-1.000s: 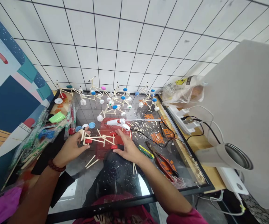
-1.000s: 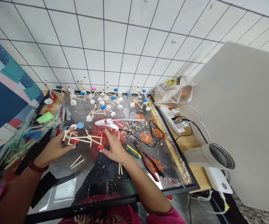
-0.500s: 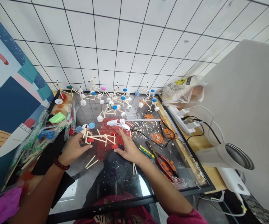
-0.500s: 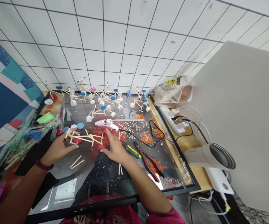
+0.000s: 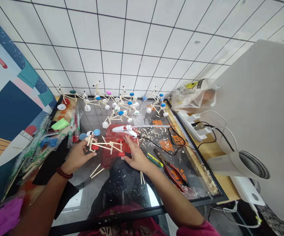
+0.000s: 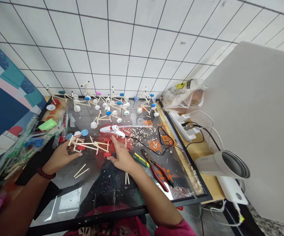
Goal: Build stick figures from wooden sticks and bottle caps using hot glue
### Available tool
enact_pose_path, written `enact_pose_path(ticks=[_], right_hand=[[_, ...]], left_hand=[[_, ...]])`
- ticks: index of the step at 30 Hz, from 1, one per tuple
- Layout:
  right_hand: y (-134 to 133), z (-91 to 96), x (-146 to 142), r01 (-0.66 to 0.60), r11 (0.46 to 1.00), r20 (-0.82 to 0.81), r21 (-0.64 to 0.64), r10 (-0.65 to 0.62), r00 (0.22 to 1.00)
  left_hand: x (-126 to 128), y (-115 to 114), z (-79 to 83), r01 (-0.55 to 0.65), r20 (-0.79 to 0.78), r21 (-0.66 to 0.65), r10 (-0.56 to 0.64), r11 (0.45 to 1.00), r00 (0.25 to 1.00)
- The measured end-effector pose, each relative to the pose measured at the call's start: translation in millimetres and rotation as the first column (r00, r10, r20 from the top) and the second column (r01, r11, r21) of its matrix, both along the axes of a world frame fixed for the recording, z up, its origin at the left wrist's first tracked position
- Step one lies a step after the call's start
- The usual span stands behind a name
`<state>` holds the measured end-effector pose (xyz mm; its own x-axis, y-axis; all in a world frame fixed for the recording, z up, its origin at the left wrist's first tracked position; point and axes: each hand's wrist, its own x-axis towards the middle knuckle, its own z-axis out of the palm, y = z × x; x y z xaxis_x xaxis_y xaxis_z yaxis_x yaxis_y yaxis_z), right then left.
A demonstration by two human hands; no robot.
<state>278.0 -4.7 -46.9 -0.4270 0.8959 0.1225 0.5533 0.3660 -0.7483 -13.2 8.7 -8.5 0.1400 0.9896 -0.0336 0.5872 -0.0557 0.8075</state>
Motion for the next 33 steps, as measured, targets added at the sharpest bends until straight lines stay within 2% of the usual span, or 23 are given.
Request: enact_pose_path(ticks=[10, 17, 24, 33], right_hand=[[-0.1, 1.7, -0.1, 0.002, 1.000, 0.000, -0.023, -0.002, 1.000], [0.4, -0.1, 1.2, -0.003, 1.000, -0.001, -0.016, 0.003, 1.000], [0.0, -0.4, 2.0, -0.026, 1.000, 0.006, -0.005, 0.026, 1.000], [-0.1, 0.8, 2.3, -0.032, 0.999, 0.025, -0.005, 0.032, 0.999]], left_hand=[[1.3, -0.3, -2.7, -0.002, -0.010, 0.004, 0.002, 1.000, 1.000], [-1.0, -0.1, -5.2, -0.010, -0.081, 0.028, 0.012, 1.000, 0.997], [0.5, -0.5, -4.8, -0.022, -0.003, -0.004, 0.022, 1.000, 1.000], [1.1, -1.0, -5.1, -0.025, -0.005, 0.005, 0.025, 1.000, 1.000]])
